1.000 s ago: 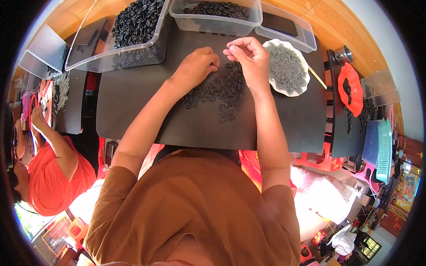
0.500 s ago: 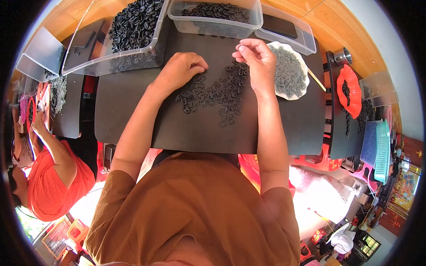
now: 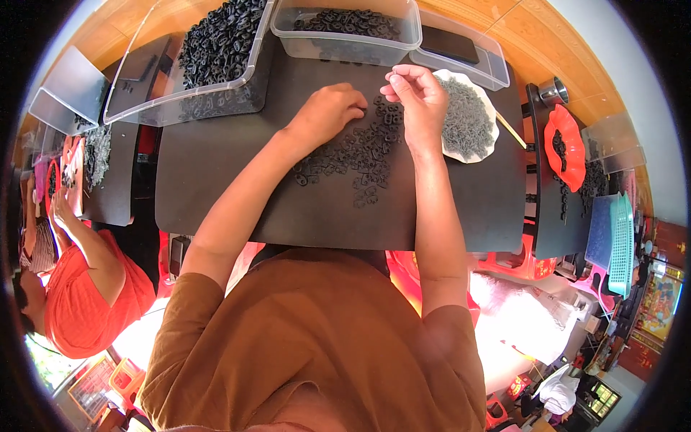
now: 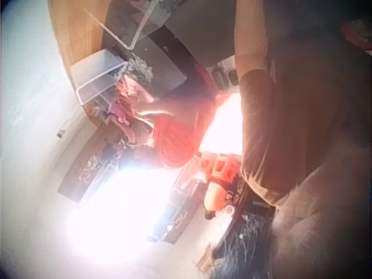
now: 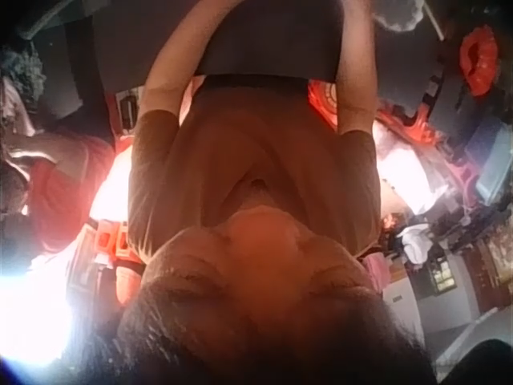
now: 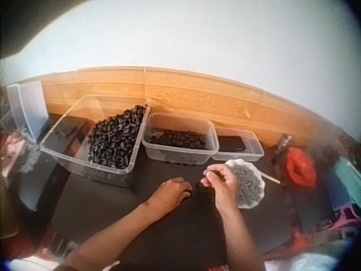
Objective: The person assembles plastic cord lock toggles by fitting components together by hand, dumps additional plastic pieces from a clear container onto the table, and assembles more toggles.
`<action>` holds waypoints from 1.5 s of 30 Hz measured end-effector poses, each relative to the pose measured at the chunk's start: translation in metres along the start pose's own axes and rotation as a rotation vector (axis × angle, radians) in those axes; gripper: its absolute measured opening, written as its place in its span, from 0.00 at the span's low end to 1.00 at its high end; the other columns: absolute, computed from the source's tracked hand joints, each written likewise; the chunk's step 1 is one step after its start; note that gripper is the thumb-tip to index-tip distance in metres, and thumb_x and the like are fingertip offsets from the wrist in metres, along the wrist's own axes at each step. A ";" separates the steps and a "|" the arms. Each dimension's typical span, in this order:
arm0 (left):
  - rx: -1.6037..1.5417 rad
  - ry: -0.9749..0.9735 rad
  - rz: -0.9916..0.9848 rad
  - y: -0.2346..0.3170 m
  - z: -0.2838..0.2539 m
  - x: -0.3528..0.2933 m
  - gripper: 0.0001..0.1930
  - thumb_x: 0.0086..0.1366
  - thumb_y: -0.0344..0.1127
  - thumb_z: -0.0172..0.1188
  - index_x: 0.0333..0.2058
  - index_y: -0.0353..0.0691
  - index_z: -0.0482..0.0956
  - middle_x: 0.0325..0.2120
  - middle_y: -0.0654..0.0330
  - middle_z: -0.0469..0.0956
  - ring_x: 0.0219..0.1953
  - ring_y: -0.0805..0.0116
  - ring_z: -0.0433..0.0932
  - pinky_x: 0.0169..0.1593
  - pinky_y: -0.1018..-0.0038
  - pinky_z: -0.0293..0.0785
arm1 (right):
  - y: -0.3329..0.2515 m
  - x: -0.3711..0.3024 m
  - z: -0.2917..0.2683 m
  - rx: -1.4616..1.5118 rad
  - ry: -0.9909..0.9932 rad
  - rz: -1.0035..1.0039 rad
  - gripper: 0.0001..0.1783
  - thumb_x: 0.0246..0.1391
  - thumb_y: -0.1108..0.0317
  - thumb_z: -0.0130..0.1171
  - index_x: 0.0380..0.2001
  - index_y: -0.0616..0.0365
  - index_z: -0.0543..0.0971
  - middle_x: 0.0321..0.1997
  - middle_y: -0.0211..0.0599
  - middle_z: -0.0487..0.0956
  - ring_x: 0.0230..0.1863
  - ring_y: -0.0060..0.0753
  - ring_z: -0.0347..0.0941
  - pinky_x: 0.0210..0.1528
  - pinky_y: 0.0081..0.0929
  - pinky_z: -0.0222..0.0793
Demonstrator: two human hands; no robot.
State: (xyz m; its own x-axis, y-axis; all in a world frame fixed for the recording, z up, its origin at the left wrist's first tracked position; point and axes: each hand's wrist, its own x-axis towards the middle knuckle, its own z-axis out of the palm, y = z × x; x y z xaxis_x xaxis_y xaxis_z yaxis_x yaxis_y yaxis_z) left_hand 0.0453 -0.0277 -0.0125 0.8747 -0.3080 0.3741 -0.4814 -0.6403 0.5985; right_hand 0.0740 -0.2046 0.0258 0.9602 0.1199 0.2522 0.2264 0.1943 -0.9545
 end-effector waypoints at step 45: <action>-1.522 0.036 -0.502 0.000 -0.028 -0.023 0.13 0.66 0.29 0.55 0.49 0.36 0.75 0.37 0.62 0.78 0.37 0.76 0.79 0.44 0.81 0.78 | -0.006 -0.018 0.025 -0.266 -0.332 0.152 0.05 0.54 0.75 0.59 0.34 0.61 0.75 0.28 0.30 0.77 0.27 0.18 0.76 0.30 0.15 0.72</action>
State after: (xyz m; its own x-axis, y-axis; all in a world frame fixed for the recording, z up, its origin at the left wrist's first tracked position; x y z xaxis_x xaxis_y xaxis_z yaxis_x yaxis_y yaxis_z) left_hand 0.0235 -0.0007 -0.0017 0.9627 -0.2625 -0.0663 0.2174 0.6036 0.7671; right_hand 0.0511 -0.1837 0.0305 0.8913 0.4417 0.1023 0.1629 -0.1015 -0.9814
